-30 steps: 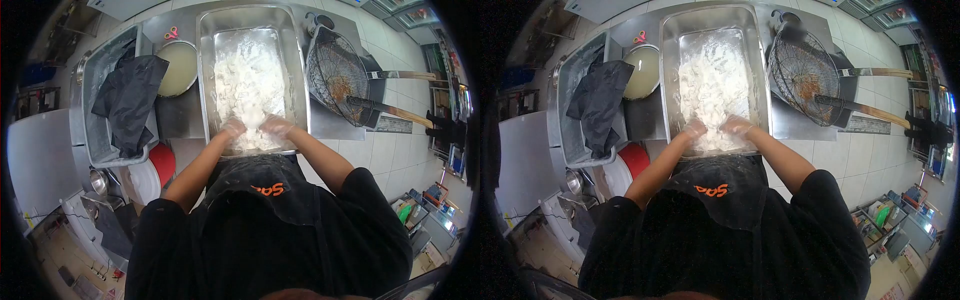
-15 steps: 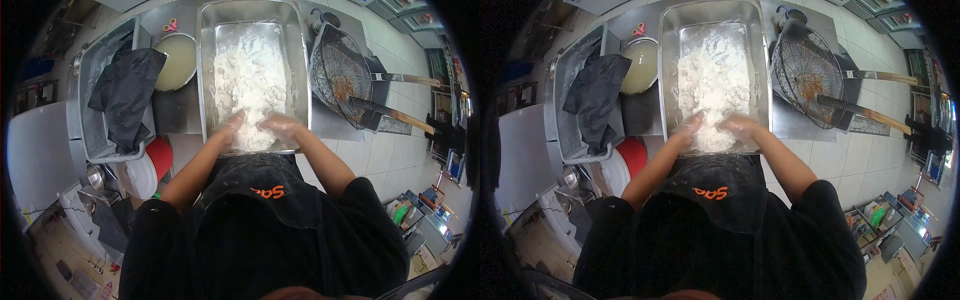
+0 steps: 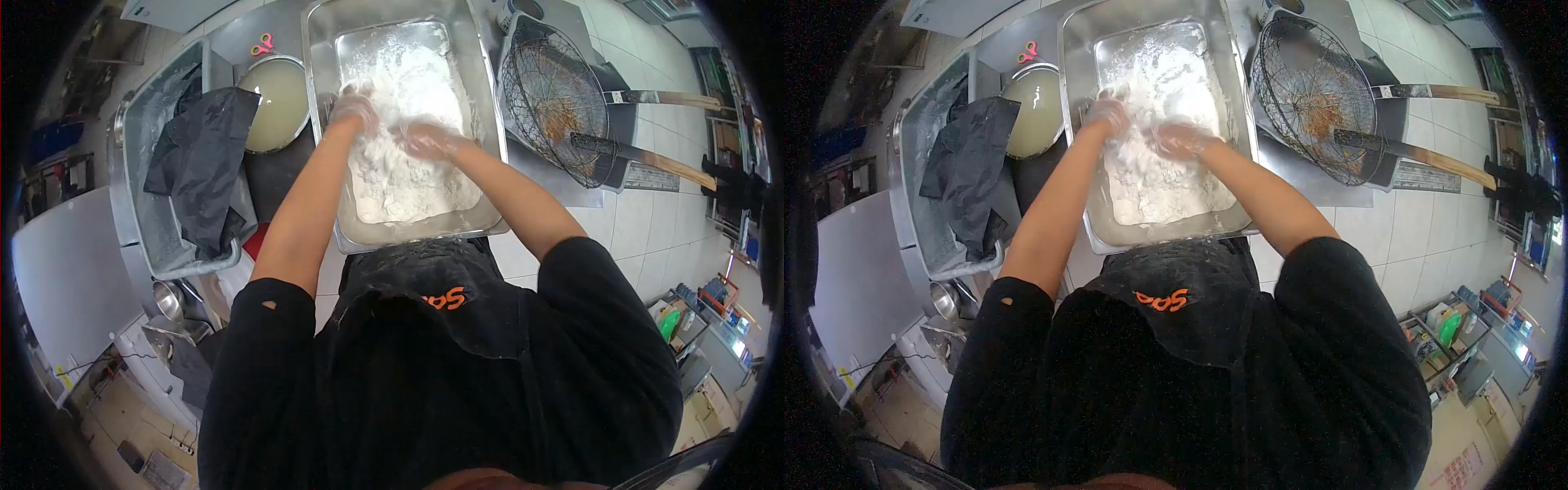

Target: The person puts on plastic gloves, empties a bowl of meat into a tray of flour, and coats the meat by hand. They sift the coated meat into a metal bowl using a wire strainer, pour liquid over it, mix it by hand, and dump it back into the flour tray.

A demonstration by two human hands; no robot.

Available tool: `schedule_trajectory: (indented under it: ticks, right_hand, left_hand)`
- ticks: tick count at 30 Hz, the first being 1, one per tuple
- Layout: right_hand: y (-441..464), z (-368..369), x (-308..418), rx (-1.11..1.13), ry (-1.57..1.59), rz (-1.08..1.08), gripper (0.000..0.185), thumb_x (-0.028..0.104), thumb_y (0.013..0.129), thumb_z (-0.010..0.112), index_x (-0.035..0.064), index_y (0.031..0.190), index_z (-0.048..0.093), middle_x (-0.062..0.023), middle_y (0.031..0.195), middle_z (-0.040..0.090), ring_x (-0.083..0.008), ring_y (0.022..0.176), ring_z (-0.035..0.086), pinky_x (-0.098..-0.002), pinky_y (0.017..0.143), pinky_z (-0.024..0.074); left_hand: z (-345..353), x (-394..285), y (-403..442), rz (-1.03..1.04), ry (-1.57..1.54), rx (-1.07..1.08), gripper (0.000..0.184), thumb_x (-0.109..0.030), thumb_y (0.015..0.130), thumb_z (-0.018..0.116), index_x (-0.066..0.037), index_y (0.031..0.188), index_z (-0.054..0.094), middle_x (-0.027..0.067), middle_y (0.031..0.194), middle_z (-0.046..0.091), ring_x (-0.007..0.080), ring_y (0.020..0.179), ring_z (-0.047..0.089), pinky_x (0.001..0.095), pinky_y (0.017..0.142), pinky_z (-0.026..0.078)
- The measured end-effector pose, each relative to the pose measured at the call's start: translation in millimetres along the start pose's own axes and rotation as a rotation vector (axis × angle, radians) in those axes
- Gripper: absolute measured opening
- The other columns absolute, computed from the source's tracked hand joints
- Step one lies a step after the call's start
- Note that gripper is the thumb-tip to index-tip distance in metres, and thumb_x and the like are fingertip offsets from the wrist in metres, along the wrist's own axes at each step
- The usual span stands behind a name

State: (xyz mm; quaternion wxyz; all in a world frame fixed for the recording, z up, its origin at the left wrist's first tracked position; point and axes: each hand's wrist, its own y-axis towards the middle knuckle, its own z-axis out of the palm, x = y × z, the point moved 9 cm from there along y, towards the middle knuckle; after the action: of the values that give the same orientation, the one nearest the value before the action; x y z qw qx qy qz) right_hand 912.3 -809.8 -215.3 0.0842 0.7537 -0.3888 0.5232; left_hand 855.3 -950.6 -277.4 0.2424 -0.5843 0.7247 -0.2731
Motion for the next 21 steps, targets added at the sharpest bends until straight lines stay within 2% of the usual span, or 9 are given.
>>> schedule_trajectory:
  ticks: [2,3,5,9,10,14,16,19,21]
  right_hand:
    - [-39,22,28,0.454,-0.684,-0.206,0.032,0.03,0.093,0.047,0.0065,0.113,0.055,-0.0178,0.094,0.063,-0.0304,0.088,0.061,-0.0388,0.08,0.0494]
    - [-45,15,26,0.46,-0.683,-0.207,0.032,0.03,0.093,0.047,0.0065,0.113,0.055,-0.0178,0.094,0.063,-0.0304,0.088,0.061,-0.0388,0.08,0.0494]
    - [-48,-25,4,0.226,-0.627,0.084,0.038,0.04,0.091,0.045,0.0086,0.106,0.06,-0.0202,0.108,0.061,-0.036,0.102,0.058,-0.0428,0.087,0.0462]
    - [-89,-8,27,-0.064,-0.98,-0.07,0.06,0.041,0.086,0.053,0.005,0.133,0.044,-0.0216,0.131,0.05,-0.0331,0.123,0.048,-0.0457,0.1,0.0402]
    - [-103,-7,40,0.159,-0.893,0.342,0.073,0.04,0.086,0.052,0.0023,0.143,0.028,-0.0238,0.137,0.044,-0.0367,0.13,0.039,-0.0474,0.108,0.0319]
    - [-83,24,14,0.202,-0.384,0.321,0.084,0.037,0.073,0.068,-0.0027,0.139,0.033,-0.0289,0.128,0.05,-0.0349,0.123,0.047,-0.0438,0.109,0.0301]
    - [-97,14,17,0.501,-0.285,0.442,0.081,0.038,0.074,0.066,-0.0044,0.137,0.036,-0.028,0.127,0.051,-0.0329,0.122,0.049,-0.0436,0.107,0.0317]
    - [-106,-12,4,0.59,-0.234,0.431,0.079,0.046,0.077,0.061,-0.0043,0.134,0.041,-0.0269,0.132,0.046,-0.0346,0.123,0.046,-0.0444,0.107,0.031]
    - [-110,-9,4,0.639,-0.209,0.523,0.079,0.05,0.077,0.058,-0.0038,0.133,0.042,-0.026,0.139,0.04,-0.0371,0.127,0.042,-0.0461,0.108,0.0292]
  left_hand:
    - [-8,-36,-67,-0.048,-0.056,-0.165,0.067,-0.048,0.089,0.045,-0.009,0.143,0.032,0.0143,0.147,0.034,0.0349,0.136,0.026,0.0392,0.109,0.03]
    - [-19,-55,-103,-0.063,-0.097,-0.147,0.069,-0.049,0.089,0.045,-0.011,0.144,0.03,0.0143,0.147,0.033,0.036,0.136,0.025,0.0385,0.11,0.029]
    - [4,-72,-116,-0.036,-0.092,0.008,0.068,-0.05,0.089,0.043,-0.013,0.145,0.03,0.0167,0.148,0.031,0.0371,0.137,0.023,0.0384,0.111,0.025]
    - [46,-102,-152,0.128,-0.091,0.201,0.071,-0.058,0.089,0.036,-0.005,0.137,0.043,0.0218,0.147,0.03,0.0311,0.141,0.018,0.0421,0.114,0.018]
    - [60,-102,-152,0.127,-0.084,0.194,0.071,-0.058,0.089,0.036,-0.005,0.137,0.043,0.0218,0.147,0.03,0.0311,0.141,0.018,0.0421,0.114,0.018]
    - [76,-110,-142,0.261,-0.226,0.172,0.057,-0.045,0.082,0.051,0.0,0.115,0.061,0.0259,0.12,0.055,0.0352,0.114,0.052,0.0431,0.109,0.028]
    - [96,-105,-137,0.332,-0.164,0.203,0.051,-0.039,0.078,0.056,0.001,0.107,0.065,0.0259,0.11,0.062,0.0364,0.101,0.061,0.0411,0.106,0.032]
    - [97,-79,-141,0.212,-0.435,0.141,0.039,-0.031,0.084,0.047,-0.002,0.101,0.065,0.0248,0.101,0.063,0.0372,0.089,0.063,0.0425,0.089,0.049]
    - [12,-68,-194,-0.103,-0.544,0.144,0.043,-0.031,0.078,0.053,0.004,0.102,0.064,0.0248,0.103,0.063,0.0376,0.095,0.061,0.0431,0.097,0.044]
